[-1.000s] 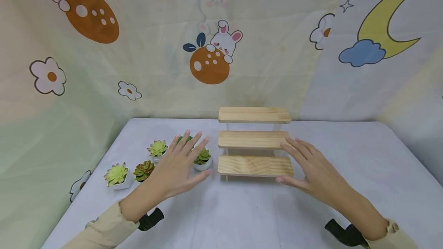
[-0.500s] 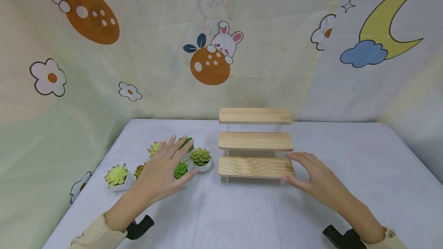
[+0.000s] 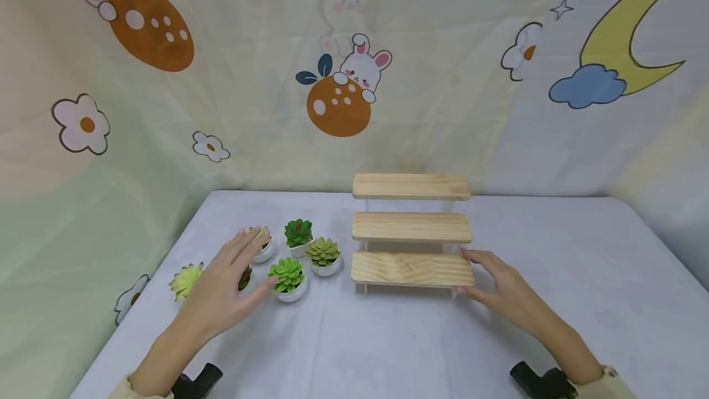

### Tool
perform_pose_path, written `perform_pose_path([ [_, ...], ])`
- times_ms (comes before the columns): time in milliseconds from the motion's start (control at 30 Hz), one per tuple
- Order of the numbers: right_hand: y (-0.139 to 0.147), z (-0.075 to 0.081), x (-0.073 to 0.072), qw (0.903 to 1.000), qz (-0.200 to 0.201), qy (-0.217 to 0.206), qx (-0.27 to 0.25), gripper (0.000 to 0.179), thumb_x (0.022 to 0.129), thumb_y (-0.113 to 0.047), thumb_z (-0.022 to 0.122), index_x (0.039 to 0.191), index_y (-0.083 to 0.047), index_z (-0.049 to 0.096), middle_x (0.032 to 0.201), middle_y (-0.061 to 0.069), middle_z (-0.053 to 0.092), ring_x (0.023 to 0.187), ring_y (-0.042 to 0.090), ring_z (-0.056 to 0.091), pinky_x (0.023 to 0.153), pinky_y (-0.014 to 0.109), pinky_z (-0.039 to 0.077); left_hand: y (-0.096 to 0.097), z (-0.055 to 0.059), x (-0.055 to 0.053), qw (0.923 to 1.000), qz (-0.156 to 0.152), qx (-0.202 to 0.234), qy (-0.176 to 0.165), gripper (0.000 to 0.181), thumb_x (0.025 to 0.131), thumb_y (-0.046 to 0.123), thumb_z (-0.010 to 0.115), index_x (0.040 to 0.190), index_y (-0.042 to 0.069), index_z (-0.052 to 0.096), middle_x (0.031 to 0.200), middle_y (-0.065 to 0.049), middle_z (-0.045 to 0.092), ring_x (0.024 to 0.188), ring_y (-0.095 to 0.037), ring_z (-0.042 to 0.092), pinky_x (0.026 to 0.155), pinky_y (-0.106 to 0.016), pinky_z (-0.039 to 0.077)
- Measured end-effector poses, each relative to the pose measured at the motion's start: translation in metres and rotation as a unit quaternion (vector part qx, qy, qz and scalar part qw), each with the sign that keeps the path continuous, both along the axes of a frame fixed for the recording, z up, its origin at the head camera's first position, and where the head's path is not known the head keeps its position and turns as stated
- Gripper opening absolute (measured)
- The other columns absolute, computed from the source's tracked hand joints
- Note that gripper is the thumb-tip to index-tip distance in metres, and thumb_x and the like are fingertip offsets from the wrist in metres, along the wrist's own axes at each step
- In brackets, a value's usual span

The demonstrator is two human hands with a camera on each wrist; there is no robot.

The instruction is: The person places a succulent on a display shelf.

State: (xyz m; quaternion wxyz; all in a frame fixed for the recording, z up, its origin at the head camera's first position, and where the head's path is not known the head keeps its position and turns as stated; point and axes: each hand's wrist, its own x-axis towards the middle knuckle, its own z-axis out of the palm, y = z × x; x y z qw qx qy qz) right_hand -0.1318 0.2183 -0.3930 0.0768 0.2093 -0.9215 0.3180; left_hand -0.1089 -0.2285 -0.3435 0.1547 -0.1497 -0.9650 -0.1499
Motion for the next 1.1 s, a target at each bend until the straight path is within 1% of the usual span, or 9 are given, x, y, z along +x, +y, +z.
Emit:
perform_pose_path([
  [133, 0.001, -0.005, -0.003, 1.0000, 0.002, 0.007, 0.004, 0.070, 0.077, -0.026, 0.075, 0.132, 0.004, 0.044, 0.127, 0.020, 0.053, 0.115, 0.041, 0.051, 0.090, 0.056, 0.043, -0.012, -0.001, 0.007, 0.9993, 0.026, 0.024, -0.012, 0.073, 0.083, 0.045, 0.065, 0.146, 0.031, 0.029, 0.150, 0.000, 0.034, 0.138, -0.031, 0.029, 0.090, -0.067, 0.035],
  [300, 0.001, -0.009, -0.006, 1.0000, 0.002, -0.002, -0.001, 0.073, 0.076, -0.025, 0.076, 0.134, 0.004, 0.042, 0.127, 0.021, 0.054, 0.111, 0.040, 0.054, 0.087, 0.052, 0.046, -0.026, -0.003, 0.014, 0.9966, 0.059, 0.048, -0.031, 0.074, 0.084, 0.046, 0.064, 0.146, 0.033, 0.026, 0.151, 0.000, 0.031, 0.139, -0.029, 0.028, 0.087, -0.071, 0.032],
  [467, 0.001, -0.012, -0.007, 0.9998, 0.010, 0.017, -0.010, 0.071, 0.075, -0.023, 0.077, 0.133, 0.002, 0.044, 0.122, 0.016, 0.058, 0.108, 0.028, 0.056, 0.084, 0.044, 0.050, -0.044, -0.005, 0.020, 0.9917, 0.070, 0.095, -0.052, 0.075, 0.086, 0.038, 0.065, 0.147, 0.035, 0.023, 0.152, -0.004, 0.028, 0.137, -0.036, 0.028, 0.087, -0.071, 0.031],
  [567, 0.002, -0.013, -0.007, 0.9994, 0.013, 0.027, -0.019, 0.070, 0.074, -0.022, 0.078, 0.132, 0.000, 0.046, 0.120, 0.013, 0.059, 0.105, 0.016, 0.055, 0.081, 0.040, 0.051, -0.054, -0.006, 0.023, 0.9894, 0.068, 0.119, -0.049, 0.074, 0.086, 0.033, 0.066, 0.146, 0.037, 0.023, 0.152, -0.006, 0.028, 0.136, -0.038, 0.029, 0.087, -0.071, 0.031],
  [700, 0.004, -0.013, -0.008, 0.9992, 0.012, 0.028, -0.028, 0.068, 0.074, -0.022, 0.078, 0.132, -0.002, 0.048, 0.120, 0.012, 0.060, 0.103, 0.005, 0.053, 0.080, 0.036, 0.052, -0.067, -0.009, 0.028, 0.9860, 0.061, 0.151, -0.034, 0.075, 0.085, 0.026, 0.068, 0.145, 0.037, 0.025, 0.151, -0.003, 0.030, 0.140, -0.009, 0.023, 0.091, -0.071, 0.029],
  [800, 0.005, -0.014, -0.009, 0.9992, 0.008, 0.018, -0.036, 0.066, 0.074, -0.021, 0.078, 0.131, -0.003, 0.049, 0.120, 0.011, 0.061, 0.102, 0.001, 0.053, 0.080, 0.035, 0.052, -0.075, -0.012, 0.032, 0.9829, 0.073, 0.167, -0.029, 0.077, 0.083, 0.024, 0.071, 0.145, 0.038, 0.026, 0.151, -0.001, 0.031, 0.131, 0.013, 0.018, 0.093, -0.068, 0.030],
  [900, 0.005, -0.013, -0.009, 0.9990, 0.002, 0.005, -0.045, 0.064, 0.075, -0.021, 0.077, 0.130, -0.004, 0.050, 0.119, 0.012, 0.061, 0.102, 0.003, 0.054, 0.080, 0.034, 0.052, -0.082, -0.015, 0.035, 0.9789, 0.090, 0.181, -0.030, 0.080, 0.081, 0.024, 0.073, 0.145, 0.038, 0.027, 0.150, -0.002, 0.031, 0.130, 0.014, 0.020, 0.095, -0.068, 0.029],
  [1000, 0.006, -0.012, -0.009, 0.9988, -0.007, -0.003, -0.049, 0.062, 0.075, -0.022, 0.077, 0.129, -0.005, 0.051, 0.118, 0.011, 0.061, 0.101, 0.009, 0.056, 0.080, 0.032, 0.052, -0.089, -0.020, 0.036, 0.9762, 0.097, 0.192, -0.028, 0.081, 0.080, 0.022, 0.074, 0.145, 0.037, 0.026, 0.151, 0.002, 0.030, 0.129, 0.015, 0.021, 0.111, -0.037, 0.030],
  [1100, 0.006, -0.012, -0.009, 0.9987, -0.012, 0.004, -0.050, 0.060, 0.074, -0.020, 0.078, 0.126, -0.005, 0.053, 0.115, 0.009, 0.062, 0.097, 0.012, 0.057, 0.078, 0.030, 0.052, -0.097, -0.027, 0.035, 0.9739, 0.092, 0.206, -0.026, 0.082, 0.081, 0.019, 0.073, 0.146, 0.033, 0.026, 0.149, 0.014, 0.029, 0.122, 0.021, 0.023, 0.099, -0.001, 0.024],
])
